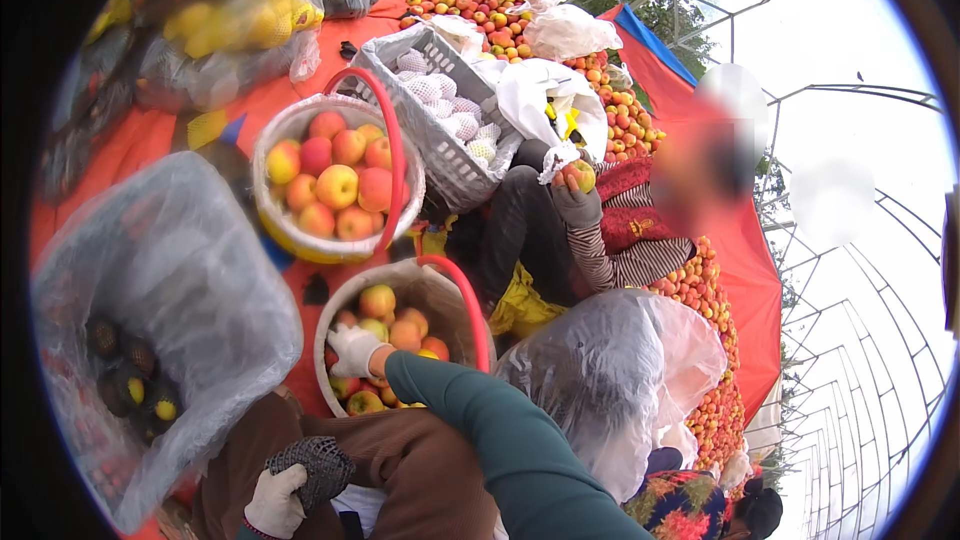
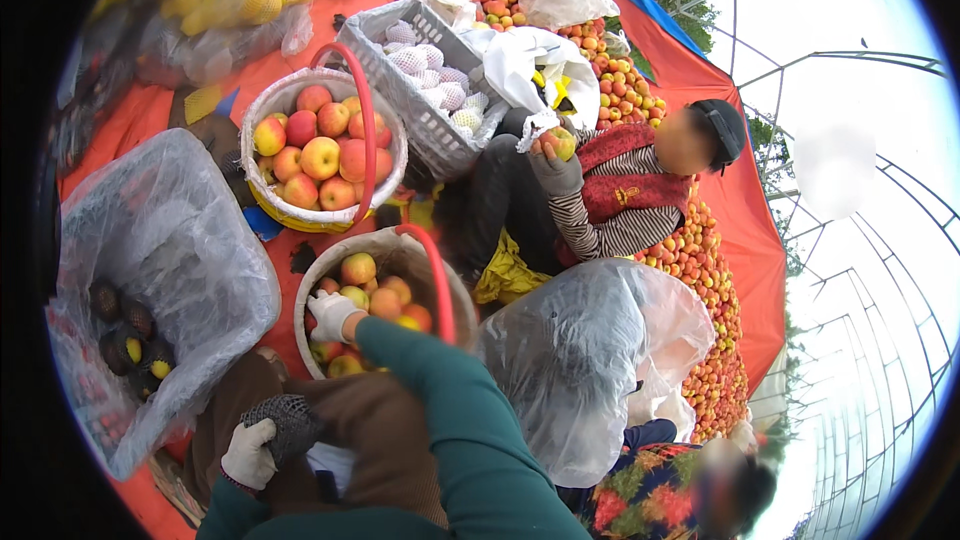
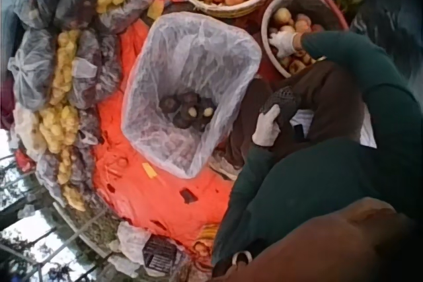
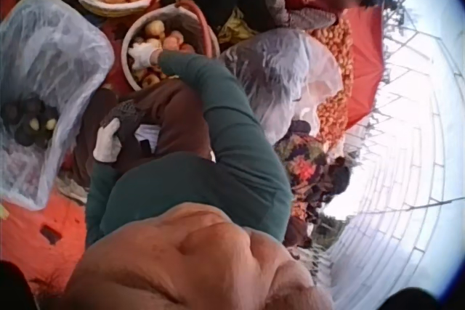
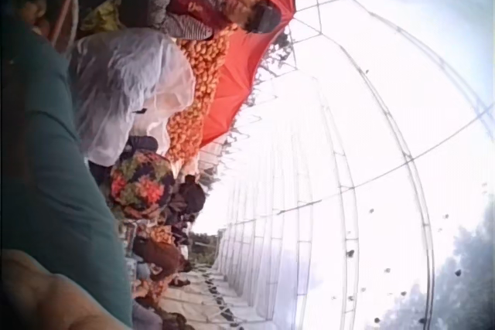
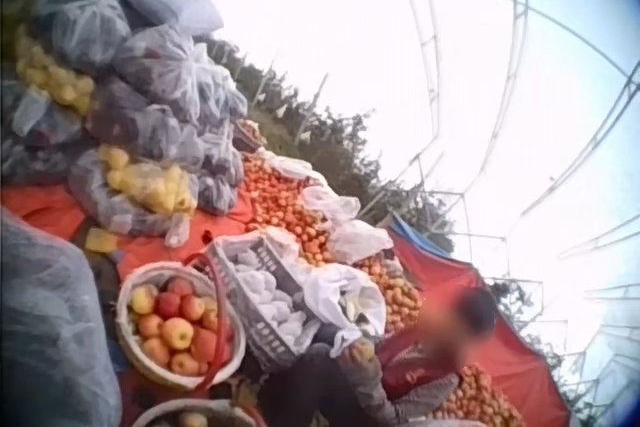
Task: The person sits at an outdoor fruit stall and repeatedly picks apples from a basket, places each apple into a protective foam net, and then puts the netted apple into a plastic-lined crate. The process is repeated for multiple apples.
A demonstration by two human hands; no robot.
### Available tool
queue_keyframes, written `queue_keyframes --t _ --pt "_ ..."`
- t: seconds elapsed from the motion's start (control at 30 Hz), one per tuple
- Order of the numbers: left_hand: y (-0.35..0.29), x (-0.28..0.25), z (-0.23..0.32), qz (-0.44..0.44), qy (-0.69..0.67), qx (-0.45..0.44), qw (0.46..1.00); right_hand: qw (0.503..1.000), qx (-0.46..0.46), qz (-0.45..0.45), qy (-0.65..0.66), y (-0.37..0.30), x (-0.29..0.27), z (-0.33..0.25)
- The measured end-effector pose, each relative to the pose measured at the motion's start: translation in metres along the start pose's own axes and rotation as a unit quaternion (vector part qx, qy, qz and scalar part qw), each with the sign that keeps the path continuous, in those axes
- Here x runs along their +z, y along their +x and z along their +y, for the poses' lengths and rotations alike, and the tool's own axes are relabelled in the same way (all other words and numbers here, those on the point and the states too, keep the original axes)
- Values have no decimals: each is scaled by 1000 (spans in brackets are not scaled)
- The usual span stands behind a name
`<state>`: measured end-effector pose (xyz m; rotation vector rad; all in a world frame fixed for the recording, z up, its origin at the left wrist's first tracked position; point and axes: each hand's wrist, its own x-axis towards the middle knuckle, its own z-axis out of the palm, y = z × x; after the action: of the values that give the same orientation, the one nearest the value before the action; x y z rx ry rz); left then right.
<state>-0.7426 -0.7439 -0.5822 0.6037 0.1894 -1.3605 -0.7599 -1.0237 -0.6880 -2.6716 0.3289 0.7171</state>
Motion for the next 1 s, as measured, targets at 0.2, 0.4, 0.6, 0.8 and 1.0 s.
queue_keyframes --t 0.2,0.4,0.6,0.8,1.0 --pt "-6 6 -6 -23 26 52 998 996 57 -58 33 -15 -26 5" --pt "-20 -8 3 -18 380 225 897 965 27 77 250 -75 -108 7" --pt "-42 46 19 42 497 375 782 529 -148 98 830 -182 -112 -95" --pt "-69 80 -5 9 481 487 729 456 -133 145 868 -236 -48 -200" --pt "-103 78 -17 29 490 461 739 662 -171 206 700 -250 -30 -191"
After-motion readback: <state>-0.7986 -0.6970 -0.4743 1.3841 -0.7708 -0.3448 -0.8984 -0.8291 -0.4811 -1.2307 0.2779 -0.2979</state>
